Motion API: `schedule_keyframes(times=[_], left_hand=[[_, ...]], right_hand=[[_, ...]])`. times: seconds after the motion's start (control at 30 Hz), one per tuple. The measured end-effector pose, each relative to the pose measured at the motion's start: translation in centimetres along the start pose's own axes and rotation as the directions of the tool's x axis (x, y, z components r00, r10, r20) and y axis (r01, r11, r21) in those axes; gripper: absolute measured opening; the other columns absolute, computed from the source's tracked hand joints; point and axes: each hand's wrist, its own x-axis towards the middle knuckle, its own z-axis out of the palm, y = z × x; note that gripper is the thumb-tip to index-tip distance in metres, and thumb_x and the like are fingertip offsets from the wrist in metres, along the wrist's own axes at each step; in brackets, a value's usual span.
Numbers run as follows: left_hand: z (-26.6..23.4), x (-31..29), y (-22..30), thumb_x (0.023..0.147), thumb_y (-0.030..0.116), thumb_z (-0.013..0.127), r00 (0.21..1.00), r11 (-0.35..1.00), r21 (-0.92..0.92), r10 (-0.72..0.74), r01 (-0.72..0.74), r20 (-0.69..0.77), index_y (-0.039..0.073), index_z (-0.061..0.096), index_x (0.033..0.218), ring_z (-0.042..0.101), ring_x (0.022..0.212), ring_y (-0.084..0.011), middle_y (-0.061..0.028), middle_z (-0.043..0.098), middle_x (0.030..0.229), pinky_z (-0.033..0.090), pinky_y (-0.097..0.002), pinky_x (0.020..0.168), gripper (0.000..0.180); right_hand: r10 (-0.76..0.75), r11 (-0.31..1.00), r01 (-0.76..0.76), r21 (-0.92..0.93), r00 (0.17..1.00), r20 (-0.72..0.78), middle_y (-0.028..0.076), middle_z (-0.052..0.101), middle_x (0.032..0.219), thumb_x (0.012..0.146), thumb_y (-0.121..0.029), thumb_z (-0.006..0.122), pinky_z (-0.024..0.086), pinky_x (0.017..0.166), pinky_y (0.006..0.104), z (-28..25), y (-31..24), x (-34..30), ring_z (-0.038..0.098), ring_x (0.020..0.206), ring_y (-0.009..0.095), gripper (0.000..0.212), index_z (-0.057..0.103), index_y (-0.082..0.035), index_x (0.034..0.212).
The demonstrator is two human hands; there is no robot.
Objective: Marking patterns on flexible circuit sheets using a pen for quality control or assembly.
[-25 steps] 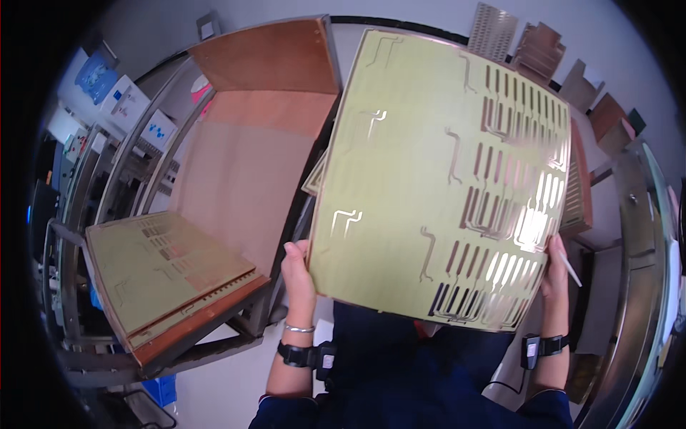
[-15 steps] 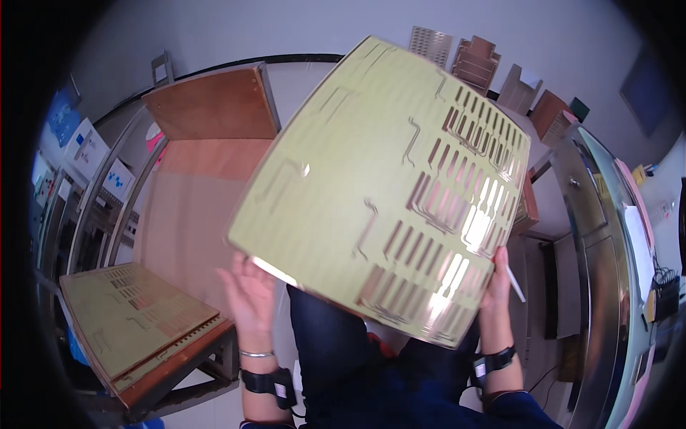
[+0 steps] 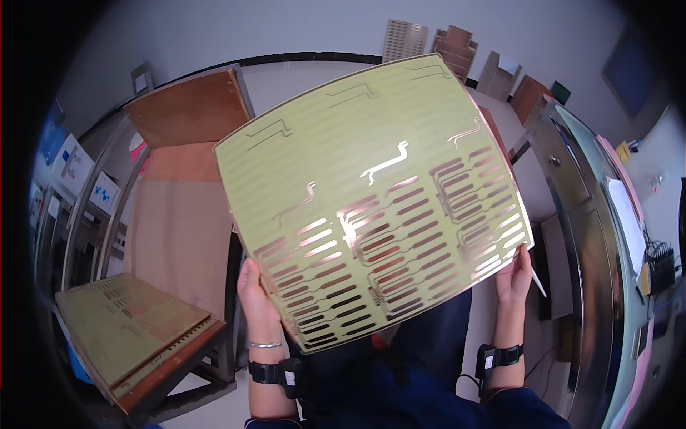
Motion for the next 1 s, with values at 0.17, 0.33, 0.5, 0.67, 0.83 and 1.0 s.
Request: schedule_keyframes(times=[0.17,0.33,0.5,0.67,0.83,1.0], left_hand=[[-3.5,0.8,0.1,0.096,0.02,0.049,1.0,0.992,0.13,0.002,-0.001,-0.006,0.002,0.058,0.094,0.063,0.076,-0.015,-0.0086,0.065,0.091,0.053,-0.0279,0.067,0.02],[-3.9,0.6,-0.1,0.096,0.021,0.049,0.994,0.969,0.247,0.019,0.008,-0.107,0.003,0.057,0.09,0.061,0.068,-0.0137,-0.0068,0.063,0.083,0.052,-0.0277,0.059,0.021],[-7.2,1.4,-0.4,0.095,0.022,0.049,0.993,0.947,0.31,-0.05,0.082,-0.109,0.003,0.056,0.093,0.06,0.07,-0.014,-0.0066,0.062,0.083,0.052,-0.0288,0.062,0.02],[-4.2,0.1,0.2,0.095,0.024,0.049,0.992,0.941,0.326,-0.054,0.089,-0.116,0.002,0.057,0.097,0.061,0.066,-0.0159,-0.0087,0.062,0.085,0.052,-0.0297,0.055,0.023],[-4.2,-0.3,0.1,0.097,0.025,0.046,0.958,0.935,0.338,0.188,-0.107,-0.217,0.003,0.058,0.098,0.06,0.066,-0.0128,-0.0064,0.062,0.082,0.051,-0.0274,0.056,0.025],[-4.6,-1.1,1.9,0.097,0.025,0.046,0.951,0.895,0.399,0.277,-0.202,-0.14,0.004,0.057,0.095,0.058,0.07,-0.0108,-0.0035,0.061,0.083,0.05,-0.0259,0.061,0.024]], right_hand=[[0.032,0.99,-0.028,-0.135,0.999,0.028,0.016,0.056,0.121,0.098,-0.021,0.04,0.047,0.094,0.0346,0.8,-1.9,-2.0,0.057,0.11,0.022,0.037,0.045,0.004,0.125],[0.034,0.978,-0.013,-0.209,0.995,0.098,0.015,0.058,0.117,0.1,-0.028,0.035,0.046,0.093,0.0327,1.9,-2.1,-2.8,0.057,0.108,0.02,0.043,0.047,0.006,0.123],[0.066,0.967,-0.035,-0.25,0.991,0.116,0.015,0.059,0.114,0.101,-0.032,0.03,0.046,0.092,0.0323,2.0,-2.4,-2.9,0.058,0.106,0.02,0.048,0.049,0.008,0.12],[0.06,0.963,-0.019,-0.27,0.988,0.144,0.014,0.061,0.107,0.1,-0.031,0.033,0.046,0.091,0.0309,1.8,-2.7,-2.9,0.058,0.102,0.019,0.046,0.051,0.008,0.117],[0.205,0.922,-0.116,-0.369,0.956,0.211,0.01,0.063,0.095,0.094,-0.029,0.05,0.048,0.077,0.0258,0.0,-3.1,-3.6,0.061,0.087,0.015,0.034,0.056,0.003,0.102],[0.387,0.7,-0.226,-0.677,0.917,0.095,0.001,0.06,0.075,0.087,-0.028,0.063,0.04,0.061,0.0201,-3.2,-5.0,-4.0,0.052,0.068,0.007,0.026,0.063,-0.002,0.09]])
